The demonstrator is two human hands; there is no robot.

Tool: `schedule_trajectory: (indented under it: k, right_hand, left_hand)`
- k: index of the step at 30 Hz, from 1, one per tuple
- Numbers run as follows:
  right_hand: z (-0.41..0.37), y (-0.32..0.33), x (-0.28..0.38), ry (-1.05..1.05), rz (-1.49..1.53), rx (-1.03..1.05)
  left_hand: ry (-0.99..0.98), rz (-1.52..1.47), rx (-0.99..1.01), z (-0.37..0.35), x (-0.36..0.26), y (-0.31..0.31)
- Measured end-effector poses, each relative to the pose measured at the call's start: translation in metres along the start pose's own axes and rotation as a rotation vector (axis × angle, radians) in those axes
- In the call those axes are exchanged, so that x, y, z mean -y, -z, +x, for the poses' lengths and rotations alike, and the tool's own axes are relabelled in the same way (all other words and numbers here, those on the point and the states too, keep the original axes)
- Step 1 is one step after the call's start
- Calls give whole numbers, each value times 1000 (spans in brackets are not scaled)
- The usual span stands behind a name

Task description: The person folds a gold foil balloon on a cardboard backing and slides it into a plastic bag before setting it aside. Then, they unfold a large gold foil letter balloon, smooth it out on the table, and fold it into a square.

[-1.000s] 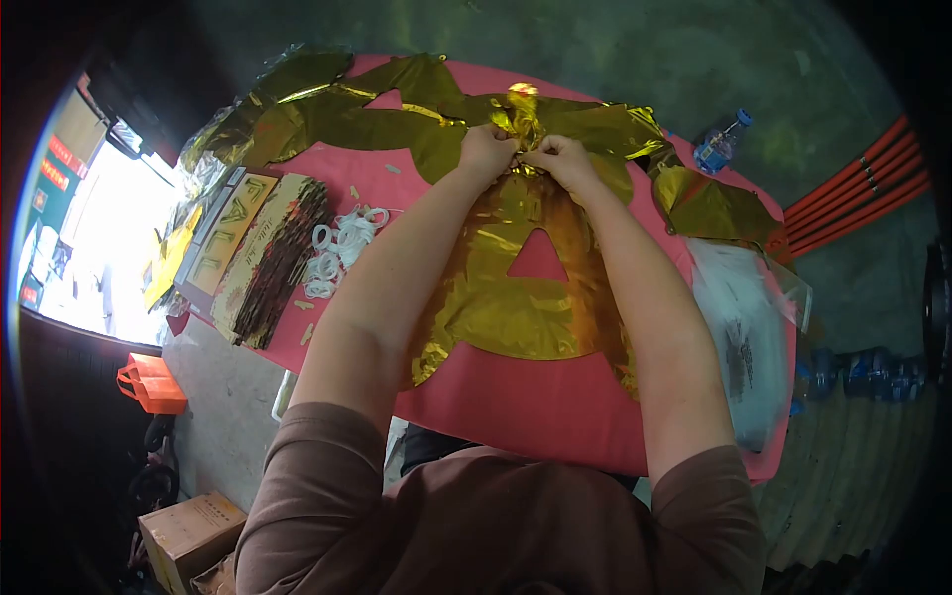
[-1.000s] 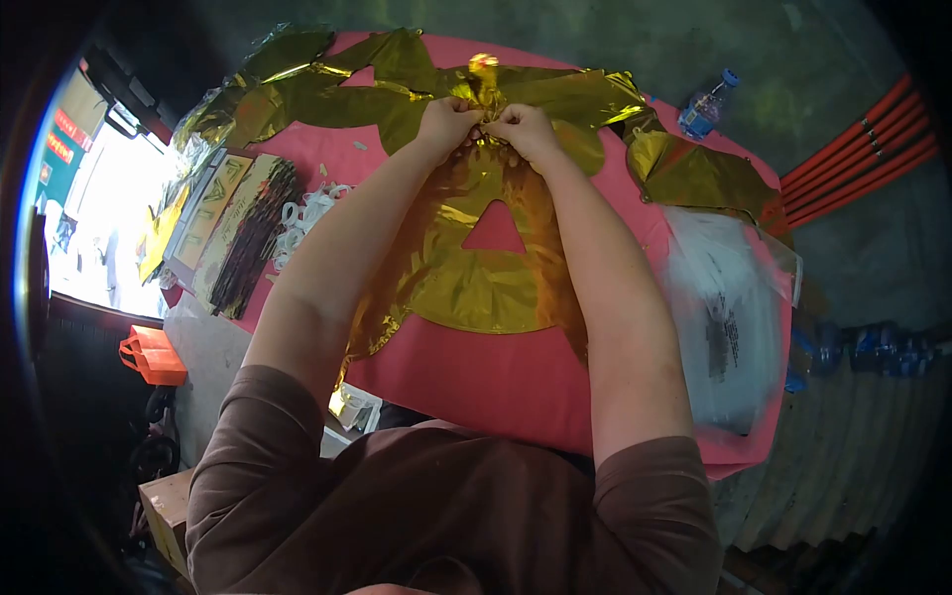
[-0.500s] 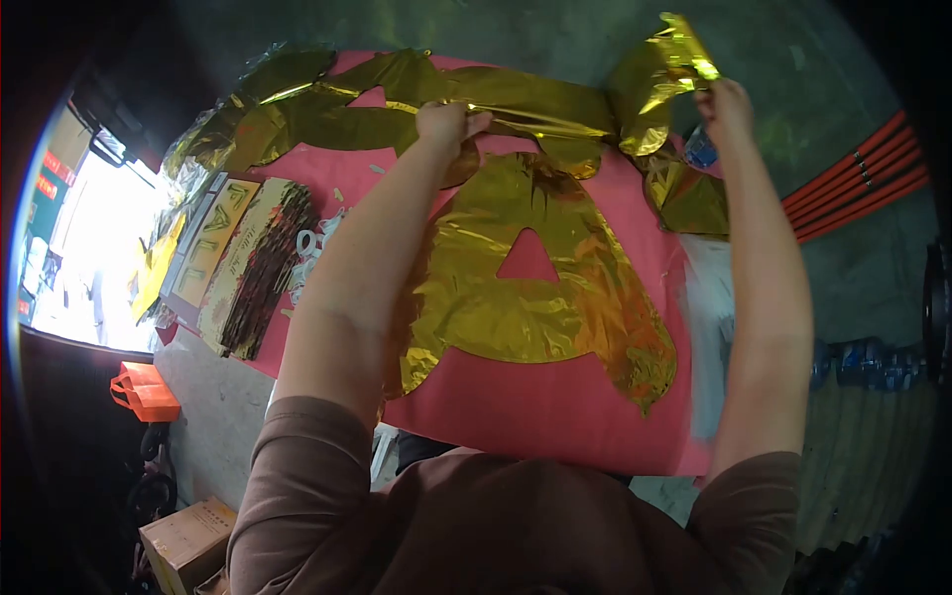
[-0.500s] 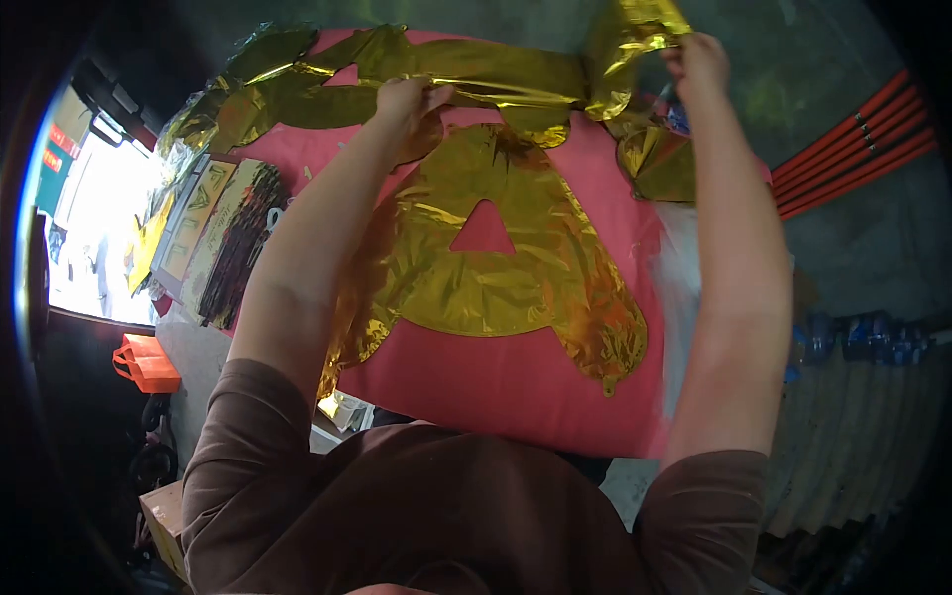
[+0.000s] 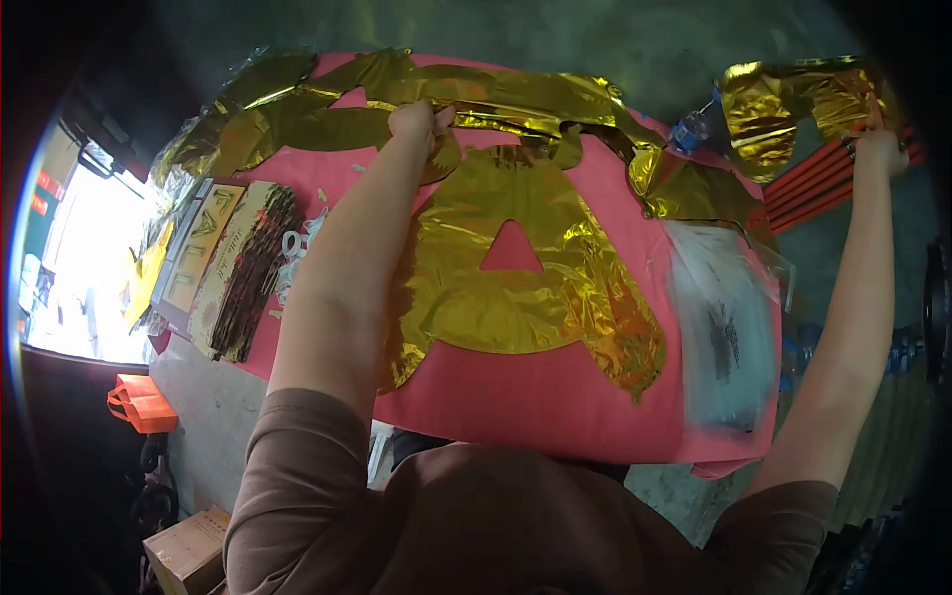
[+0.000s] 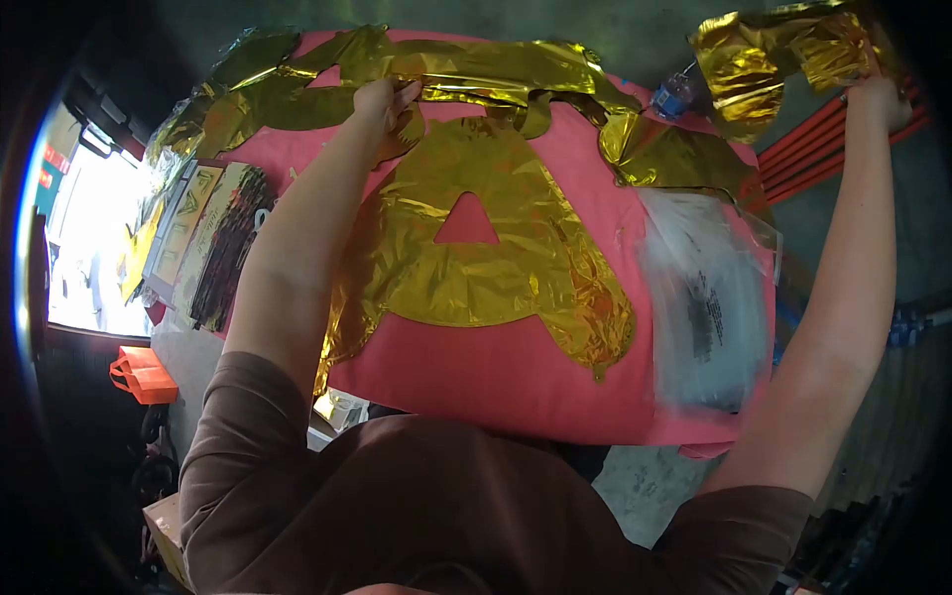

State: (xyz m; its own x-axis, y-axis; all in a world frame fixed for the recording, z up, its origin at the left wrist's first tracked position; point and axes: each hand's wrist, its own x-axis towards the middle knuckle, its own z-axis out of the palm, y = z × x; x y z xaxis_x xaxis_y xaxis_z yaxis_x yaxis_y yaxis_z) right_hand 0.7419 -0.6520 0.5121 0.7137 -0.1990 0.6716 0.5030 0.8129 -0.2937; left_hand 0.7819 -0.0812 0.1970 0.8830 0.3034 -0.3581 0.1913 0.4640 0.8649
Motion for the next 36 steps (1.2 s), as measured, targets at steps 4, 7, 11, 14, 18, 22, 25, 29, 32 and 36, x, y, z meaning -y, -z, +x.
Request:
schedule_trajectory:
  k: [4, 7, 11, 14, 18, 22, 25, 29, 32, 36]
  right_hand:
    - [-36, -53, -72, 106, -1280, -126]
    - [-83, -80, -115, -14, -1307, 35]
    - [-100, -54, -129, -47, -1424, 359]
    - [-147, -73, -146, -84, -1422, 453]
    - [-240, -122, -174, -102, -1343, 486]
    - [-305, -133, -182, -101, -1297, 828]
    - [-354, -112, -177, -399, -1256, 874]
    - [-394, -122, -159, -602, -1454, 962]
    - [-392, -136, -154, -870, -1472, 1133]
    - [-360, -156, -150, -1446, -1484, 879]
  left_hand:
    - [-92, -9, 106, -13, -3, -5]
    - [-218, 507, 257, -60, -6, 4]
    - [-727, 1254, 721, -125, 11, 42]
    - [-1047, 1519, 733, -153, 50, 66]
    - [-1096, 1615, 618, -185, 72, 56]
    - [-952, 1698, 660, -190, 62, 42]
    - [-872, 1571, 788, -190, 50, 48]
    - [-994, 1540, 705, -186, 50, 69]
    - [-1007, 1503, 669, -181, 51, 74]
    - [-1013, 1529, 650, -183, 54, 73]
